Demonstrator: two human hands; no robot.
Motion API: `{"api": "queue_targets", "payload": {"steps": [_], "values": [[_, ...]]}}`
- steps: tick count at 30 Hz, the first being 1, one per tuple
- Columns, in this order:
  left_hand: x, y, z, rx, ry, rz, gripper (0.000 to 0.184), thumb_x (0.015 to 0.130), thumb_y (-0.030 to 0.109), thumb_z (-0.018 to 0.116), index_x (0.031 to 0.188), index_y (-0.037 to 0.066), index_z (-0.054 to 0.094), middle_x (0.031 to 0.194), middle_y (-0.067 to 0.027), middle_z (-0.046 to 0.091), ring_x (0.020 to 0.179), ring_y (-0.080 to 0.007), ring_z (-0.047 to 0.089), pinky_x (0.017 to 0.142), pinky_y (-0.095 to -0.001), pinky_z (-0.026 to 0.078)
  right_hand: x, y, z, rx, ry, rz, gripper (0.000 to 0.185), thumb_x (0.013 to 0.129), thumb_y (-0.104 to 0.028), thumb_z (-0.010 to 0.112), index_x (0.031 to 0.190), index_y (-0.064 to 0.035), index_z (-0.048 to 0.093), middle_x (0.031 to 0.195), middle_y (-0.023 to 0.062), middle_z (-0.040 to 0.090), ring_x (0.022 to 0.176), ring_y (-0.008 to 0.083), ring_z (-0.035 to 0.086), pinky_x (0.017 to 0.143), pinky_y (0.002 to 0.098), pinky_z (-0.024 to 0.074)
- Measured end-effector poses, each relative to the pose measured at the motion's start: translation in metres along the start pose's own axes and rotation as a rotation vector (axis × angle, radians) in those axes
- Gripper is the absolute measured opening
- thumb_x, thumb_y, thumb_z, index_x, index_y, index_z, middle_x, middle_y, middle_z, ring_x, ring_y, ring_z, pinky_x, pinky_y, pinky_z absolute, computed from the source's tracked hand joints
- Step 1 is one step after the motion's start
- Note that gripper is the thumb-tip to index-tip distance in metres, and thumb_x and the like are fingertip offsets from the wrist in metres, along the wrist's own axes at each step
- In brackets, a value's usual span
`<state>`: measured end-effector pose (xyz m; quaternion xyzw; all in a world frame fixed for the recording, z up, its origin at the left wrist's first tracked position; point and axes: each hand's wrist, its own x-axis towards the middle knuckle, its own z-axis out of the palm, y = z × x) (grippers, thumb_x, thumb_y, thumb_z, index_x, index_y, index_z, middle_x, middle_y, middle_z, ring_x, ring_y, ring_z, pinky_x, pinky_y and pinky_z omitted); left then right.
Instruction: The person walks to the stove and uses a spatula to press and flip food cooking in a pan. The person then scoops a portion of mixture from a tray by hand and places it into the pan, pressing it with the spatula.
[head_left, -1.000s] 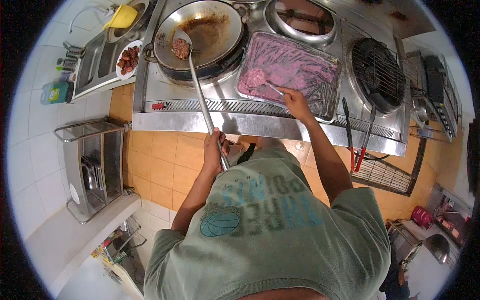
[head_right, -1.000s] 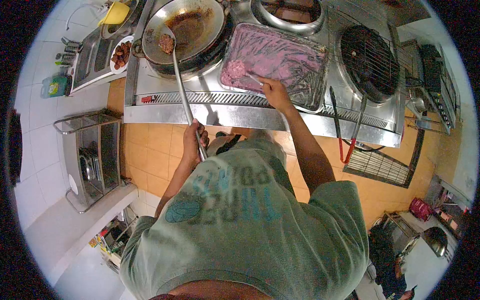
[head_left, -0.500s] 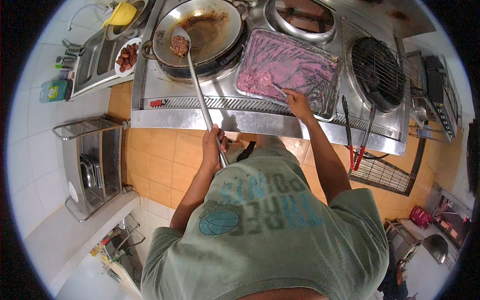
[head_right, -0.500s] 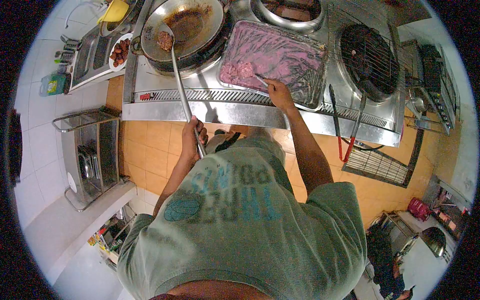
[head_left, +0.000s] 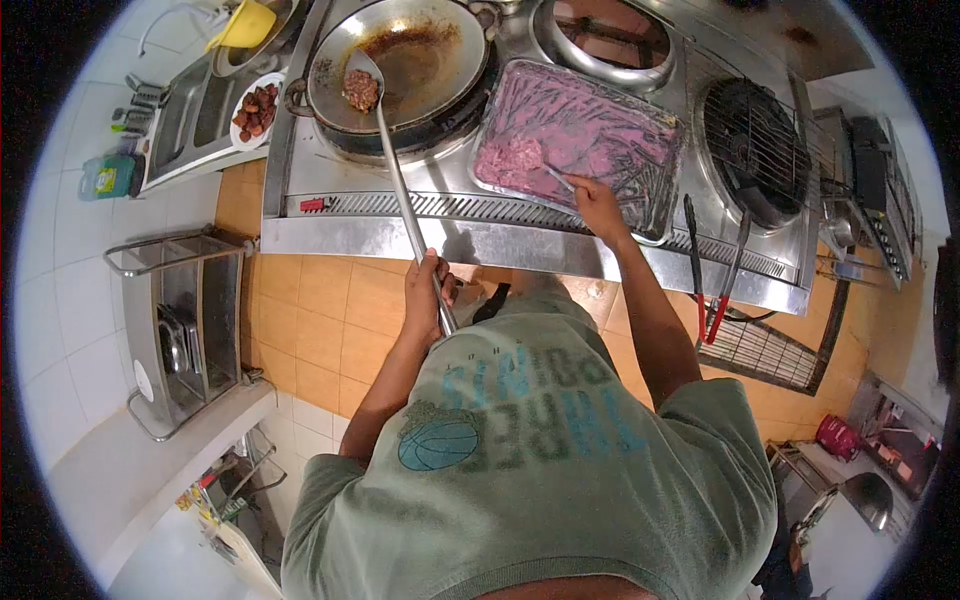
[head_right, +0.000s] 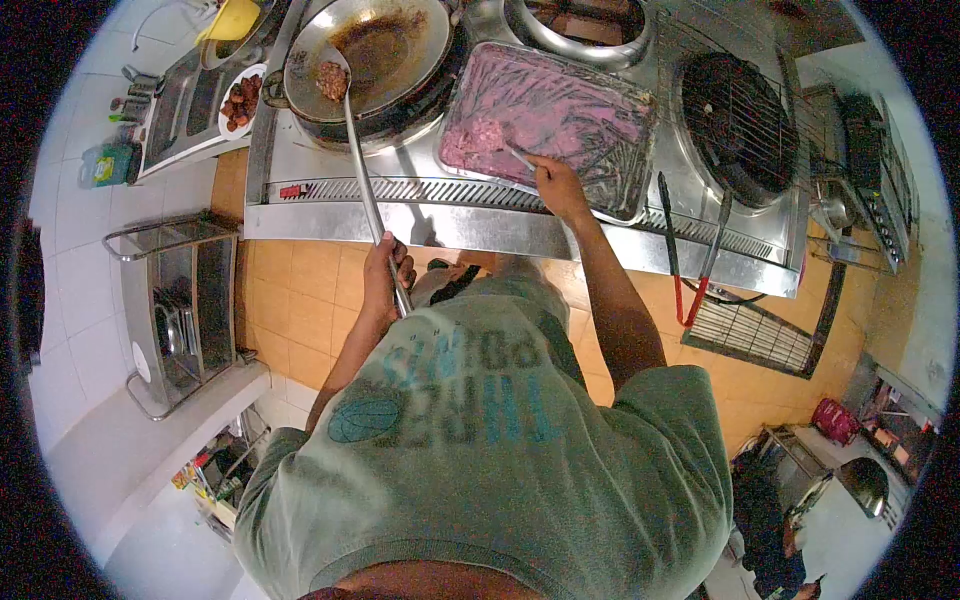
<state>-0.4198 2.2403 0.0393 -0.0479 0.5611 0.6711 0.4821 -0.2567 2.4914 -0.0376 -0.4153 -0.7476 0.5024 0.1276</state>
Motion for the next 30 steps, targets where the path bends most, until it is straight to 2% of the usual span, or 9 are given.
{"api": "queue_targets", "payload": {"steps": [3, 6, 9, 12, 15, 24, 27, 30], "values": [[-0.001, 0.001, 0.001, -0.007, 0.003, 0.003, 0.03, 0.09, 0.034, 0.05, 0.074, 0.012, 0.037, 0.063, 0.0006, 0.037, 0.04, -0.0079, 0.036, 0.034, -0.0223, 0.032, -0.001, 0.004, 0.003, -0.002, 0.029, -0.062, 0.033, 0.085, -0.009, 0.042, 0.112, -0.0037, 0.061, 0.06, -0.0005, 0.045, 0.054, 0.0085, 0.039, 0.052, 0.025, 0.036], [-0.002, 0.001, 0.002, -0.008, 0.005, 0.003, 0.03, 0.09, 0.034, 0.05, 0.075, 0.011, 0.037, 0.063, 0.0007, 0.037, 0.04, -0.0078, 0.036, 0.034, -0.022, 0.032, -0.003, -0.003, -0.001, -0.019, 0.003, -0.002, 0.031, 0.086, -0.012, 0.045, 0.111, -0.0059, 0.061, 0.076, 0.0144, 0.062, 0.06, 0.0182, 0.054, 0.06, 0.0308, 0.0445], [-0.001, 0.0, 0.0, 0.004, 0.001, 0.0, 0.03, 0.09, 0.034, 0.049, 0.074, 0.011, 0.037, 0.063, 0.0008, 0.037, 0.04, -0.0078, 0.036, 0.034, -0.0216, 0.031, -0.005, -0.015, -0.007, -0.058, -0.034, 0.045, 0.031, 0.085, -0.012, 0.044, 0.111, -0.0059, 0.061, 0.083, 0.0163, 0.064, 0.064, 0.0191, 0.056, 0.062, 0.0311, 0.0451], [0.0, -0.002, -0.002, 0.012, -0.009, 0.005, 0.03, 0.09, 0.035, 0.049, 0.075, 0.011, 0.037, 0.063, 0.001, 0.037, 0.04, -0.0078, 0.036, 0.034, -0.0216, 0.031, -0.002, -0.001, 0.0, -0.071, 0.003, -0.026, 0.031, 0.085, -0.012, 0.044, 0.111, -0.0062, 0.061, 0.084, 0.0172, 0.064, 0.064, 0.0203, 0.058, 0.061, 0.0314, 0.0456], [0.0, -0.002, -0.001, 0.011, 0.002, 0.01, 0.031, 0.09, 0.035, 0.049, 0.074, 0.011, 0.038, 0.063, 0.0012, 0.037, 0.04, -0.0076, 0.036, 0.034, -0.0215, 0.031, -0.004, 0.007, 0.006, -0.003, 0.025, -0.036, 0.032, 0.085, -0.009, 0.043, 0.112, -0.0037, 0.061, 0.062, -0.0005, 0.048, 0.055, 0.0076, 0.04, 0.051, 0.0251, 0.035], [-0.001, -0.001, 0.0, -0.02, 0.0, 0.008, 0.032, 0.091, 0.035, 0.049, 0.072, 0.011, 0.038, 0.062, 0.0011, 0.038, 0.04, -0.0076, 0.038, 0.033, -0.0215, 0.032, 0.003, 0.001, 0.001, 0.014, -0.041, 0.013, 0.032, 0.087, -0.01, 0.042, 0.112, -0.0026, 0.06, 0.062, -0.0033, 0.047, 0.054, 0.0058, 0.039, 0.049, 0.0226, 0.0335], [-0.002, -0.001, 0.001, -0.037, 0.004, -0.001, 0.03, 0.091, 0.034, 0.049, 0.074, 0.011, 0.039, 0.063, 0.0009, 0.038, 0.04, -0.0075, 0.038, 0.034, -0.0214, 0.031, 0.016, -0.008, 0.0, 0.066, -0.003, -0.075, 0.033, 0.085, -0.013, 0.042, 0.111, -0.0055, 0.061, 0.064, 0.0118, 0.058, 0.053, 0.0172, 0.052, 0.052, 0.0319, 0.0421], [-0.003, 0.001, 0.001, -0.048, 0.008, -0.012, 0.028, 0.091, 0.033, 0.05, 0.076, 0.012, 0.039, 0.064, 0.0008, 0.039, 0.04, -0.0075, 0.037, 0.035, -0.0213, 0.031, 0.029, -0.023, -0.006, -0.016, 0.019, -0.143, 0.031, 0.086, -0.014, 0.043, 0.109, -0.0059, 0.062, 0.064, 0.0112, 0.058, 0.055, 0.0164, 0.052, 0.054, 0.0311, 0.0423]]}}
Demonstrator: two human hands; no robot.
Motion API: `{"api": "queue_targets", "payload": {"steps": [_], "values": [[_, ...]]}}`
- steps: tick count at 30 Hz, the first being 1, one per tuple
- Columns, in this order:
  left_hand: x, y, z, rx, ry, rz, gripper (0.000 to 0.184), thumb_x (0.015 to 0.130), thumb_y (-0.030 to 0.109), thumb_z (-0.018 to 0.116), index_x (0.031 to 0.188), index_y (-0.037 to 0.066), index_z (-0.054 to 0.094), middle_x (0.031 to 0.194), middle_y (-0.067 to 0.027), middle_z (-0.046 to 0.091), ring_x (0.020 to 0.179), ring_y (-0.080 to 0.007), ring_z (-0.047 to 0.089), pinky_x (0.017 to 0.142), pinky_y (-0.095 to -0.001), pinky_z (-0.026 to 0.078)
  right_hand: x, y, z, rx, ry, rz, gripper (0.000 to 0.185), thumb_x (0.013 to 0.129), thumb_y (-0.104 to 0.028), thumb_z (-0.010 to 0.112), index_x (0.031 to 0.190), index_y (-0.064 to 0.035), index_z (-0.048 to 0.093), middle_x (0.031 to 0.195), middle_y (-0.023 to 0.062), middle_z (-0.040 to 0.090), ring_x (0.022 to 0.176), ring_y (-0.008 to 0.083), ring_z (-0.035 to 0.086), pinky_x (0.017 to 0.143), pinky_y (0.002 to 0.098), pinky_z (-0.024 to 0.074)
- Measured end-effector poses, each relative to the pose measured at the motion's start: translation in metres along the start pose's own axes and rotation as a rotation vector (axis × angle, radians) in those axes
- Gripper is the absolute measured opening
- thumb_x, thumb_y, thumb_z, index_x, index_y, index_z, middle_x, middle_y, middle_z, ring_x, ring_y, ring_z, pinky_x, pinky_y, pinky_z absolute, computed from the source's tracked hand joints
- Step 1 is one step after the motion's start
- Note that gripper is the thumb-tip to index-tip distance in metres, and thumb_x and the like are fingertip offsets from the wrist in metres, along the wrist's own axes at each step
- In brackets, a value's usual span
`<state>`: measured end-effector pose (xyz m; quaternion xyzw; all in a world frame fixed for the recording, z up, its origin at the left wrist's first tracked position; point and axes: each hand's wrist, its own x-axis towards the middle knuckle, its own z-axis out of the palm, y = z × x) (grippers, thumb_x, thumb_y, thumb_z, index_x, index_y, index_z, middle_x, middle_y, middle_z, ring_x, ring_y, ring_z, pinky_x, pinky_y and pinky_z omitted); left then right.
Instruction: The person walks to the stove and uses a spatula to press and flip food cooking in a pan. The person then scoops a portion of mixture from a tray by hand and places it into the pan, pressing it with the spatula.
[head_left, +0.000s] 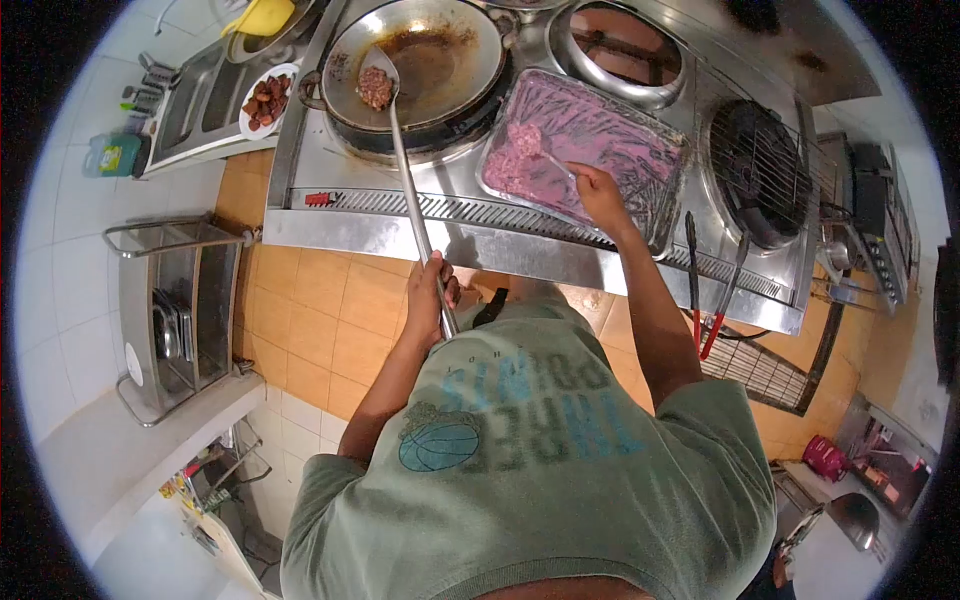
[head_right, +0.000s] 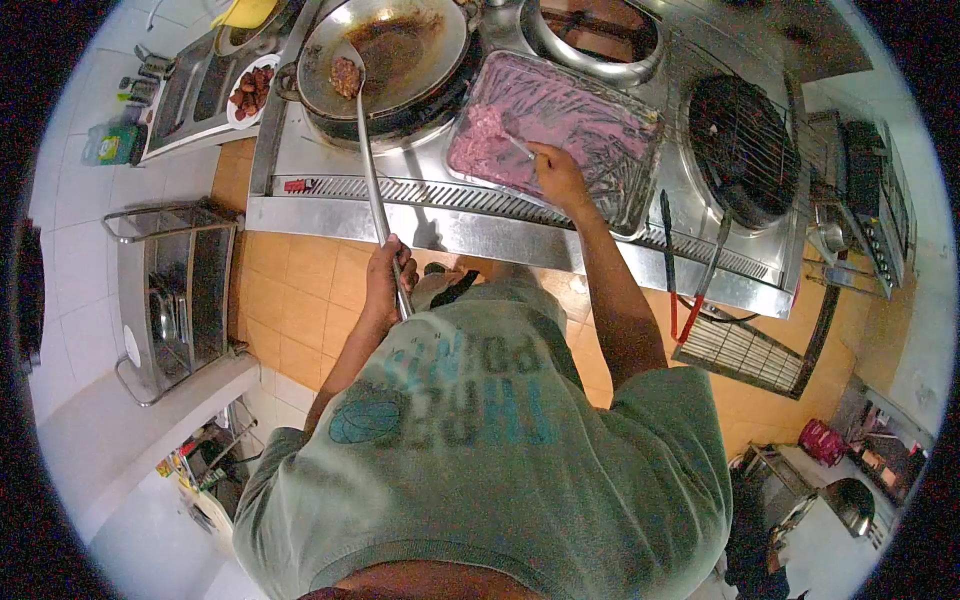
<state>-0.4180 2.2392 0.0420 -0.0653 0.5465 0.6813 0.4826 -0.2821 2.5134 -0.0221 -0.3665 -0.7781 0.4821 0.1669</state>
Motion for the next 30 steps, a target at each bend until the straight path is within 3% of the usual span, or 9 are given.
{"api": "queue_targets", "payload": {"steps": [3, 13, 16, 23, 30], "values": [[0.0, -0.001, -0.001, -0.003, -0.004, 0.004, 0.027, 0.091, 0.033, 0.049, 0.077, 0.012, 0.039, 0.064, 0.0007, 0.039, 0.04, -0.0076, 0.037, 0.035, -0.0213, 0.031, 0.007, -0.005, -0.005, -0.023, -0.067, 0.133, 0.031, 0.086, -0.015, 0.045, 0.11, -0.0065, 0.062, 0.071, 0.0119, 0.06, 0.06, 0.0176, 0.054, 0.058, 0.0309, 0.0437], [-0.001, -0.001, 0.0, 0.009, 0.01, 0.009, 0.029, 0.091, 0.034, 0.049, 0.076, 0.011, 0.04, 0.061, 0.0013, 0.038, 0.04, -0.0077, 0.037, 0.036, -0.0214, 0.031, -0.008, 0.035, 0.014, -0.015, -0.022, 0.103, 0.03, 0.085, -0.014, 0.045, 0.108, -0.006, 0.062, 0.067, 0.0085, 0.059, 0.059, 0.017, 0.053, 0.058, 0.0318, 0.0431], [-0.001, 0.001, -0.002, -0.038, -0.025, -0.012, 0.023, 0.092, 0.029, 0.048, 0.08, 0.01, 0.041, 0.066, 0.0002, 0.041, 0.042, -0.0068, 0.04, 0.038, -0.0203, 0.034, -0.01, 0.033, 0.013, -0.026, -0.042, 0.13, 0.03, 0.085, -0.014, 0.045, 0.108, -0.0059, 0.062, 0.067, 0.0081, 0.058, 0.058, 0.0167, 0.052, 0.057, 0.0312, 0.0427], [0.0, -0.001, -0.001, 0.024, 0.009, 0.007, 0.033, 0.091, 0.036, 0.049, 0.072, 0.01, 0.041, 0.059, 0.0019, 0.037, 0.04, -0.0077, 0.037, 0.036, -0.0215, 0.031, -0.003, 0.021, 0.01, 0.031, -0.068, 0.121, 0.031, 0.086, -0.014, 0.044, 0.11, -0.0054, 0.061, 0.066, 0.008, 0.058, 0.058, 0.0145, 0.051, 0.057, 0.0296, 0.0423], [0.001, -0.002, -0.004, 0.015, 0.001, -0.007, 0.03, 0.092, 0.033, 0.046, 0.074, 0.01, 0.04, 0.056, 0.0013, 0.036, 0.04, -0.0079, 0.037, 0.036, -0.0218, 0.031, 0.031, -0.065, -0.004, 0.179, -0.093, 0.061, 0.03, 0.088, -0.017, 0.044, 0.109, -0.0047, 0.061, 0.068, 0.0065, 0.059, 0.059, 0.0132, 0.053, 0.056, 0.0282, 0.0445]]}}
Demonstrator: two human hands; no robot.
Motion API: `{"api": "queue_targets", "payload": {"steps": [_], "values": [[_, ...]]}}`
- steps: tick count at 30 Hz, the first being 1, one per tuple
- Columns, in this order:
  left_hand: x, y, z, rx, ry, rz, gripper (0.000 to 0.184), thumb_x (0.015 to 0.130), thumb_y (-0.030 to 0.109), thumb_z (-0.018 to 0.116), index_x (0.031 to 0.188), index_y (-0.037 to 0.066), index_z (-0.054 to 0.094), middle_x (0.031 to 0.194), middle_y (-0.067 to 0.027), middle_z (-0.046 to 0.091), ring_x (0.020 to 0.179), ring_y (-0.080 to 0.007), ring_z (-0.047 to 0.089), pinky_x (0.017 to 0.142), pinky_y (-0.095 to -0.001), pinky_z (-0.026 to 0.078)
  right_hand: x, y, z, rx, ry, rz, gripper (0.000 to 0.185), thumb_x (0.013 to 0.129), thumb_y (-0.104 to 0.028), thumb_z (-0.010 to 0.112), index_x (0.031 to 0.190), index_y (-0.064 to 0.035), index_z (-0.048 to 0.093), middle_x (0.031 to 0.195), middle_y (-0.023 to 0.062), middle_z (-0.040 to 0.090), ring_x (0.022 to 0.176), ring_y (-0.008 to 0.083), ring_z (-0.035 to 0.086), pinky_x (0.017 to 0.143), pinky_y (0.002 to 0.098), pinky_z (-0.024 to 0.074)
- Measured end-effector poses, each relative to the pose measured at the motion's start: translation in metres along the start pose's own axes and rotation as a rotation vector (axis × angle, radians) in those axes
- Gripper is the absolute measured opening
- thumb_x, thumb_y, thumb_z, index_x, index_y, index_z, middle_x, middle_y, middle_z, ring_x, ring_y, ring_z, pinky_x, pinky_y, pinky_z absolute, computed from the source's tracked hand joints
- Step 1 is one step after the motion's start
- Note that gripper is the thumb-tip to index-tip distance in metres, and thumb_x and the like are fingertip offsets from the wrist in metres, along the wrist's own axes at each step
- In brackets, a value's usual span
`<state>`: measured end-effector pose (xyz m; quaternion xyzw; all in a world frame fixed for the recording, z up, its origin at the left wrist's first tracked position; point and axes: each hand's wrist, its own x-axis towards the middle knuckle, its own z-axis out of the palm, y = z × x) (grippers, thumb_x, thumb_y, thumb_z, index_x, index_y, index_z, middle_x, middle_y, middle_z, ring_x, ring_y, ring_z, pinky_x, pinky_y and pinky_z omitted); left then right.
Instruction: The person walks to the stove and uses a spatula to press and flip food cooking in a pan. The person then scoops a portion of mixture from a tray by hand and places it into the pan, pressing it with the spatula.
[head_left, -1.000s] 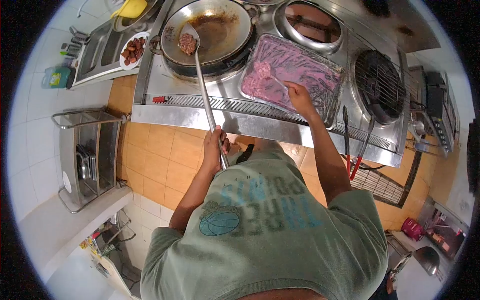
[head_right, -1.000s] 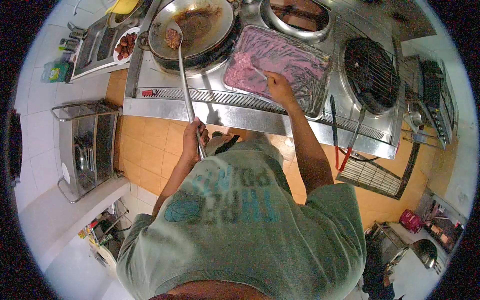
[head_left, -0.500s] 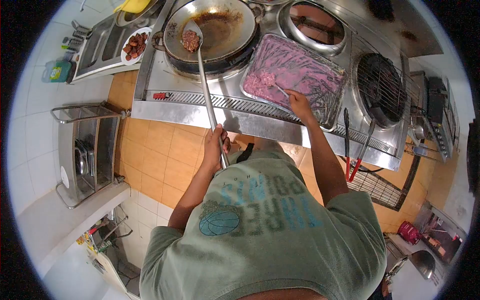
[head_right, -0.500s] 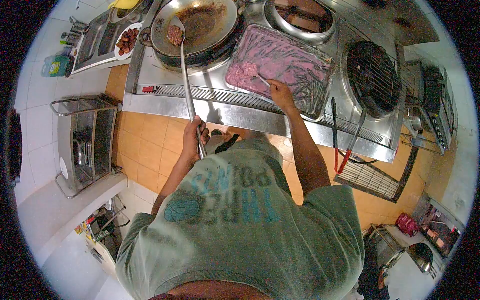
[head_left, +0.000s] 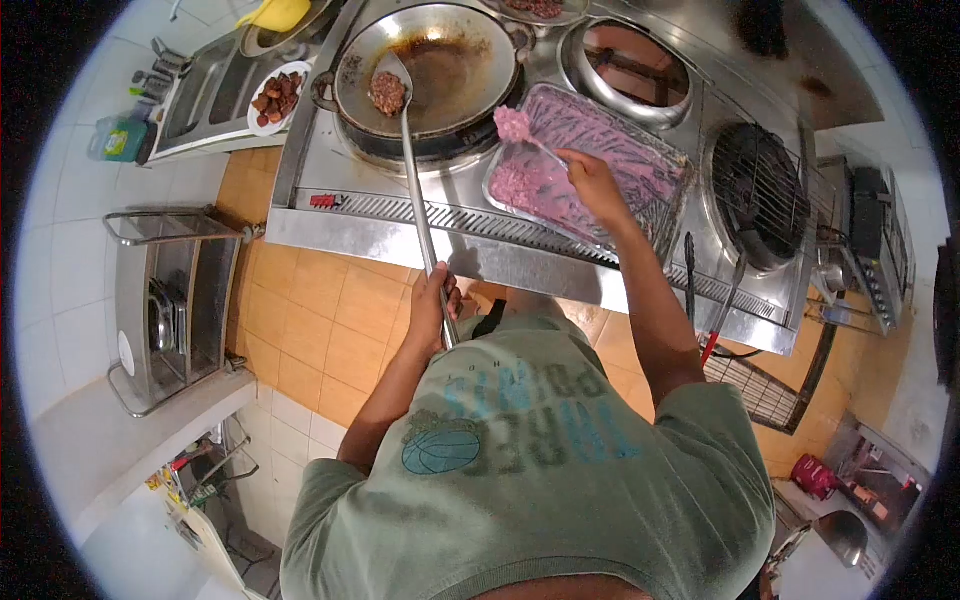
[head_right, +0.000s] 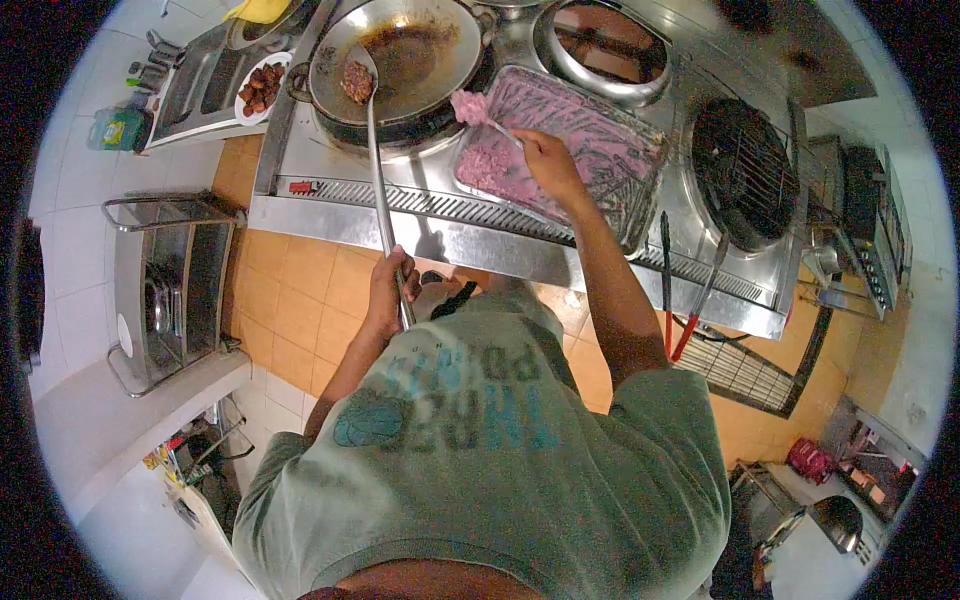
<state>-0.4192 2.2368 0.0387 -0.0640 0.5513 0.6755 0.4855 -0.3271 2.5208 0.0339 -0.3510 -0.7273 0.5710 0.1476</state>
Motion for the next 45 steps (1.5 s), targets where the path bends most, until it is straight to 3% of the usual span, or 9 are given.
{"api": "queue_targets", "payload": {"steps": [4, 6, 12, 13, 17, 20, 23, 32, 45], "values": [[-0.003, 0.0, -0.001, 0.056, 0.008, 0.029, 0.031, 0.093, 0.033, 0.045, 0.074, 0.009, 0.04, 0.055, 0.001, 0.036, 0.04, -0.0084, 0.036, 0.037, -0.0218, 0.031, 0.073, -0.006, 0.02, -0.069, -0.023, -0.129, 0.031, 0.088, -0.015, 0.043, 0.111, -0.002, 0.06, 0.066, -0.0025, 0.048, 0.058, 0.0067, 0.041, 0.053, 0.0224, 0.0355], [-0.006, 0.001, 0.001, 0.037, 0.003, 0.029, 0.031, 0.092, 0.034, 0.046, 0.075, 0.009, 0.041, 0.053, 0.0007, 0.038, 0.04, -0.008, 0.036, 0.037, -0.0214, 0.031, 0.115, -0.021, 0.04, -0.318, 0.041, -0.176, 0.031, 0.084, -0.018, 0.046, 0.11, -0.0063, 0.06, 0.086, 0.0181, 0.064, 0.08, 0.0275, 0.064, 0.072, 0.0372, 0.05], [-0.008, 0.004, 0.001, 0.094, -0.014, 0.005, 0.035, 0.091, 0.039, 0.046, 0.072, 0.01, 0.043, 0.048, 0.0002, 0.039, 0.037, -0.0075, 0.035, 0.037, -0.0208, 0.029, 0.184, -0.067, 0.11, -0.813, -0.018, -0.172, 0.026, 0.083, -0.016, 0.049, 0.103, -0.0042, 0.061, 0.1, 0.0205, 0.061, 0.098, 0.0353, 0.059, 0.083, 0.0446, 0.0478], [-0.006, 0.002, -0.001, 0.09, -0.02, 0.005, 0.034, 0.091, 0.038, 0.045, 0.073, 0.01, 0.043, 0.048, 0.0006, 0.038, 0.038, -0.0073, 0.035, 0.036, -0.0207, 0.029, 0.193, -0.062, 0.118, -0.828, -0.005, -0.236, 0.031, 0.084, -0.01, 0.04, 0.113, -0.0051, 0.052, 0.102, 0.0218, 0.06, 0.092, 0.0404, 0.058, 0.081, 0.0467, 0.0463], [-0.007, 0.002, -0.002, 0.004, -0.019, -0.005, 0.027, 0.093, 0.03, 0.046, 0.077, 0.009, 0.039, 0.055, -0.0007, 0.038, 0.038, -0.009, 0.038, 0.038, -0.0228, 0.033, 0.183, -0.078, 0.128, -0.793, 0.07, -0.299, 0.029, 0.086, -0.007, 0.036, 0.11, -0.0013, 0.052, 0.104, 0.0224, 0.058, 0.092, 0.0406, 0.058, 0.081, 0.0462, 0.0473], [-0.005, -0.001, -0.008, 0.036, -0.033, 0.003, 0.027, 0.093, 0.03, 0.046, 0.077, 0.009, 0.038, 0.055, -0.0009, 0.038, 0.039, -0.0092, 0.038, 0.038, -0.0229, 0.033, 0.202, -0.055, 0.128, -1.025, 0.05, -0.36, 0.029, 0.086, -0.008, 0.037, 0.11, -0.0029, 0.052, 0.102, 0.0218, 0.059, 0.092, 0.0406, 0.058, 0.08, 0.046, 0.0483], [-0.005, -0.001, -0.01, 0.032, -0.026, -0.009, 0.028, 0.093, 0.031, 0.046, 0.077, 0.009, 0.039, 0.057, -0.0008, 0.039, 0.039, -0.0091, 0.038, 0.038, -0.0226, 0.033, 0.202, -0.059, 0.115, -1.038, 0.066, -0.405, 0.028, 0.086, -0.009, 0.041, 0.109, -0.003, 0.056, 0.103, 0.0192, 0.06, 0.09, 0.035, 0.062, 0.074, 0.0428, 0.0517], [-0.005, -0.001, -0.008, 0.033, -0.015, -0.002, 0.027, 0.093, 0.031, 0.047, 0.079, 0.01, 0.037, 0.059, -0.0004, 0.039, 0.041, -0.0086, 0.038, 0.038, -0.0228, 0.034, 0.204, -0.054, 0.12, -0.808, -0.038, -0.222, 0.028, 0.083, -0.016, 0.049, 0.107, -0.0127, 0.061, 0.089, 0.0229, 0.062, 0.089, 0.0376, 0.06, 0.079, 0.0452, 0.0478], [-0.008, 0.0, -0.007, 0.003, -0.037, 0.009, 0.025, 0.094, 0.028, 0.046, 0.078, 0.009, 0.039, 0.06, -0.0005, 0.039, 0.042, -0.0086, 0.04, 0.037, -0.0224, 0.033, 0.249, -0.008, 0.12, -0.732, 0.006, -0.1, 0.028, 0.079, -0.021, 0.051, 0.103, -0.0178, 0.064, 0.102, 0.0139, 0.063, 0.095, 0.0339, 0.059, 0.084, 0.0404, 0.0468]]}}
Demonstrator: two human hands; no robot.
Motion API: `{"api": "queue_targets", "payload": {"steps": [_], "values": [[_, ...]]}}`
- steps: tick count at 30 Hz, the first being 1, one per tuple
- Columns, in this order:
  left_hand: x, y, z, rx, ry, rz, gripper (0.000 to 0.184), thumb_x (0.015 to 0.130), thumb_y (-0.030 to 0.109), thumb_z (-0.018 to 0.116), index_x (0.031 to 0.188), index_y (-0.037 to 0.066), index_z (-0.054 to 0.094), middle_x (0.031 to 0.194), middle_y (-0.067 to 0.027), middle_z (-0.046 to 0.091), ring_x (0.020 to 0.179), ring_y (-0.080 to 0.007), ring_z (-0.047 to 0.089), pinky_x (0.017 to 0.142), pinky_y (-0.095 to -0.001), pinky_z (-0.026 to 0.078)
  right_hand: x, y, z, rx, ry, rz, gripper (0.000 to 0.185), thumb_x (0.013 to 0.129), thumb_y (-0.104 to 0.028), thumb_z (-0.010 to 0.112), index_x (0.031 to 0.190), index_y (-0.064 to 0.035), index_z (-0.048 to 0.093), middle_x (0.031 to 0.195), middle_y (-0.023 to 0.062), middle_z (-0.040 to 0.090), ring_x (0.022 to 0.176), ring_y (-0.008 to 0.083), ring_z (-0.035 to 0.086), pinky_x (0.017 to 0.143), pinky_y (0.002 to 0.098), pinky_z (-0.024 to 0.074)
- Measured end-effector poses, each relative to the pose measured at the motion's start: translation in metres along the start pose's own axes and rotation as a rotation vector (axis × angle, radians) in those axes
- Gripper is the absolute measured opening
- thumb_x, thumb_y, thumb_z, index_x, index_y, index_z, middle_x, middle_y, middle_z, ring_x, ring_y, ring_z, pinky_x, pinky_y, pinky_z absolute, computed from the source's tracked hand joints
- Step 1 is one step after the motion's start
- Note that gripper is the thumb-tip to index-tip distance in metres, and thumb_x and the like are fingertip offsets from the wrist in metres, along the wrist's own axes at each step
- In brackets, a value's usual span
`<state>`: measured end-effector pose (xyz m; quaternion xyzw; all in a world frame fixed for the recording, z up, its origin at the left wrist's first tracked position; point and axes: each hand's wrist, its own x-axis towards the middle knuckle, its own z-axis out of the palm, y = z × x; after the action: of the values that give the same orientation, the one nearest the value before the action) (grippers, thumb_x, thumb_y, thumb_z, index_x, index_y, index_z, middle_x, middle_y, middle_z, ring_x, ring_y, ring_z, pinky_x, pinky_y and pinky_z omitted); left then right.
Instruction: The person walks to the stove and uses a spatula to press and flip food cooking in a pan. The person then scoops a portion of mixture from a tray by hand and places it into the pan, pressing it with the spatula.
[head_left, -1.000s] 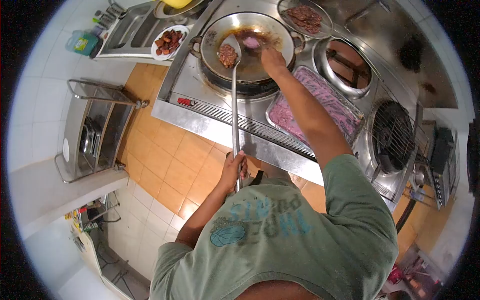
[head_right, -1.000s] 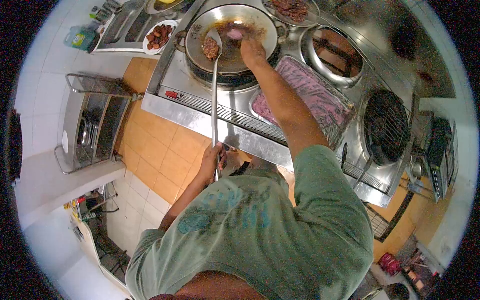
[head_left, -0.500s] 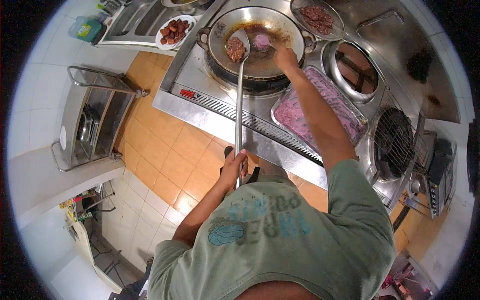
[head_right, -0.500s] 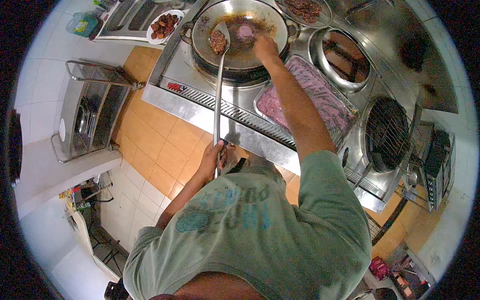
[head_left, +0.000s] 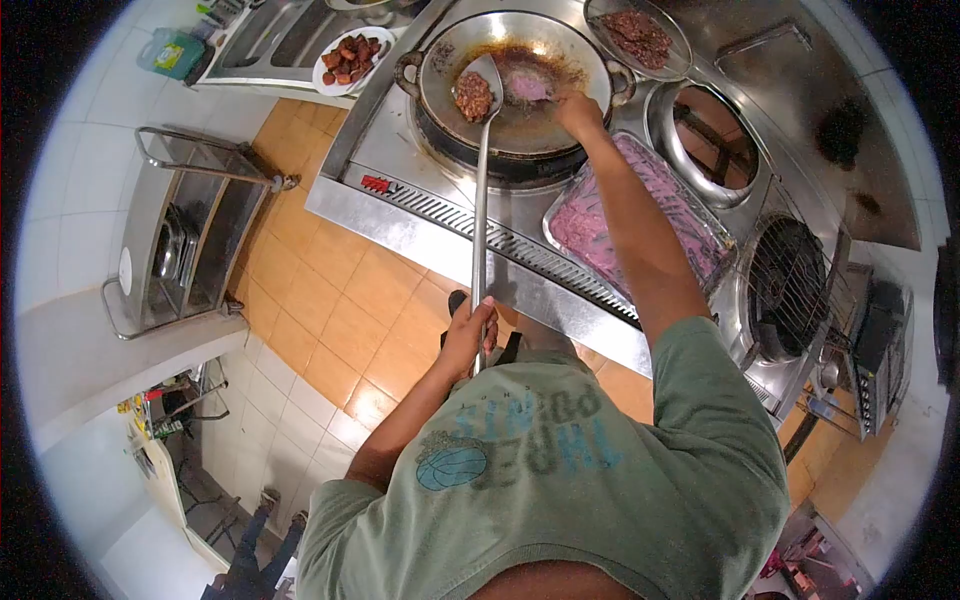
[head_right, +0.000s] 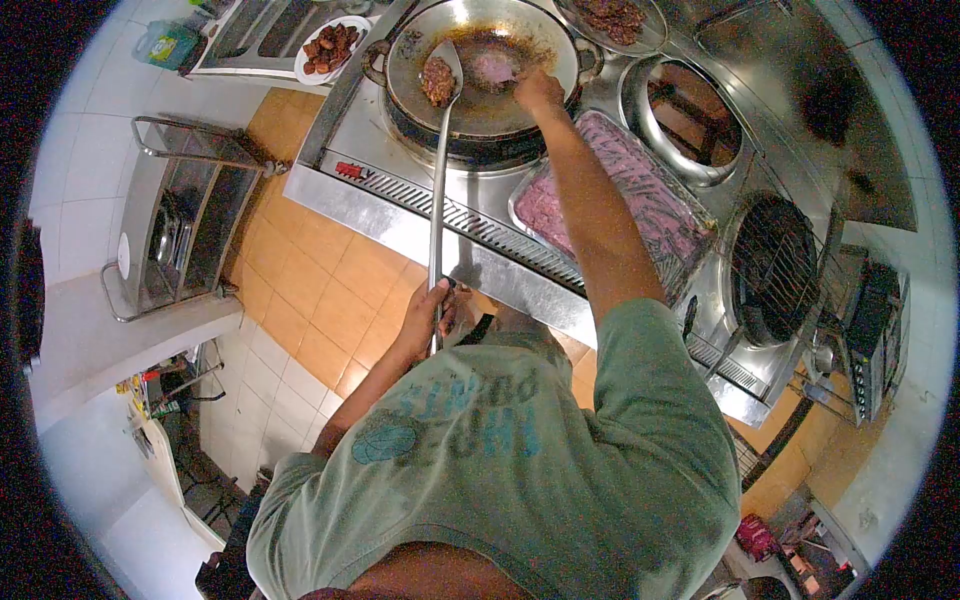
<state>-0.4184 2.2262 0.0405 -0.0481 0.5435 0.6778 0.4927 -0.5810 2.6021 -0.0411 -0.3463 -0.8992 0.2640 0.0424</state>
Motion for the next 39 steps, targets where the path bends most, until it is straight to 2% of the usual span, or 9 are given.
{"api": "queue_targets", "payload": {"steps": [2, 5, 11, 17, 20, 23, 31, 35, 39], "values": [[0.0, 0.002, 0.002, 0.001, 0.008, -0.003, 0.025, 0.094, 0.028, 0.046, 0.078, 0.01, 0.039, 0.061, -0.0004, 0.039, 0.043, -0.0085, 0.04, 0.037, -0.0225, 0.033, -0.009, -0.009, -0.013, 0.076, 0.0, 0.055, 0.027, 0.079, -0.023, 0.052, 0.104, -0.0176, 0.063, 0.102, 0.0163, 0.062, 0.097, 0.0346, 0.059, 0.086, 0.0429, 0.0459], [0.001, 0.0, -0.001, 0.014, 0.006, -0.028, 0.024, 0.094, 0.027, 0.046, 0.079, 0.01, 0.039, 0.062, -0.0004, 0.039, 0.042, -0.0085, 0.04, 0.038, -0.0226, 0.033, -0.013, -0.013, -0.019, 0.065, 0.008, -0.026, 0.025, 0.079, -0.023, 0.054, 0.101, -0.0177, 0.064, 0.102, 0.0138, 0.063, 0.096, 0.0347, 0.059, 0.085, 0.0424, 0.0465], [0.0, 0.002, 0.003, 0.023, 0.053, -0.004, 0.028, 0.092, 0.033, 0.048, 0.084, 0.006, 0.046, 0.06, 0.0007, 0.041, 0.041, -0.0071, 0.038, 0.036, -0.0212, 0.031, 0.002, -0.012, -0.003, -0.001, -0.013, 0.067, 0.022, 0.08, -0.023, 0.053, 0.094, -0.0184, 0.068, 0.1, 0.0083, 0.065, 0.093, 0.0337, 0.061, 0.082, 0.0423, 0.0485], [-0.001, 0.009, -0.008, 0.077, 0.008, -0.025, 0.024, 0.094, 0.029, 0.043, 0.083, 0.008, 0.041, 0.061, 0.0009, 0.038, 0.04, -0.0068, 0.038, 0.037, -0.0204, 0.032, -0.012, -0.03, -0.018, 0.072, -0.021, 0.015, 0.023, 0.08, -0.022, 0.054, 0.097, -0.012, 0.066, 0.099, 0.0156, 0.064, 0.094, 0.0348, 0.06, 0.082, 0.0432, 0.0485], [-0.001, 0.013, -0.017, 0.101, -0.039, -0.039, 0.025, 0.094, 0.031, 0.043, 0.084, 0.008, 0.042, 0.061, 0.0011, 0.039, 0.039, -0.0061, 0.037, 0.036, -0.0198, 0.031, 0.004, -0.015, 0.008, 0.018, 0.053, 0.071, 0.028, 0.083, -0.021, 0.045, 0.101, -0.0224, 0.067, 0.099, 0.0116, 0.064, 0.092, 0.0325, 0.06, 0.082, 0.0393, 0.0479], [-0.004, 0.023, -0.023, 0.14, -0.057, -0.014, 0.027, 0.095, 0.031, 0.042, 0.081, 0.008, 0.042, 0.057, 0.0003, 0.039, 0.038, -0.0073, 0.036, 0.036, -0.0203, 0.031, -0.008, -0.015, 0.003, 0.073, 0.101, 0.176, 0.029, 0.083, -0.022, 0.045, 0.102, -0.0222, 0.066, 0.098, 0.0119, 0.064, 0.089, 0.0324, 0.061, 0.082, 0.0395, 0.0481], [0.006, 0.027, -0.066, 0.185, -0.19, 0.023, 0.034, 0.094, 0.036, 0.041, 0.072, 0.01, 0.038, 0.051, 0.0008, 0.035, 0.038, -0.0094, 0.036, 0.037, -0.0226, 0.031, -0.178, -0.017, -0.063, 0.361, 0.467, 0.036, 0.03, 0.079, -0.013, 0.049, 0.105, -0.0151, 0.063, 0.092, 0.0185, 0.063, 0.085, 0.0348, 0.061, 0.075, 0.0412, 0.0485], [0.006, 0.033, -0.077, 0.168, -0.213, -0.051, 0.033, 0.093, 0.037, 0.043, 0.073, 0.011, 0.038, 0.056, 0.0015, 0.036, 0.04, -0.0087, 0.037, 0.037, -0.0229, 0.031, -0.285, 0.046, -0.031, 0.29, 0.564, 0.263, 0.03, 0.081, -0.015, 0.049, 0.108, -0.0107, 0.061, 0.089, 0.02, 0.063, 0.083, 0.0349, 0.061, 0.074, 0.0434, 0.0486], [0.002, 0.039, -0.077, 0.125, -0.215, -0.087, 0.031, 0.093, 0.035, 0.044, 0.074, 0.012, 0.037, 0.059, 0.0022, 0.036, 0.043, -0.0072, 0.037, 0.038, -0.0224, 0.032, -0.33, 0.09, 0.002, 0.055, 0.472, 0.506, 0.039, 0.08, -0.017, 0.05, 0.119, -0.0091, 0.052, 0.092, 0.0222, 0.062, 0.084, 0.0392, 0.06, 0.074, 0.0462, 0.0481]]}}
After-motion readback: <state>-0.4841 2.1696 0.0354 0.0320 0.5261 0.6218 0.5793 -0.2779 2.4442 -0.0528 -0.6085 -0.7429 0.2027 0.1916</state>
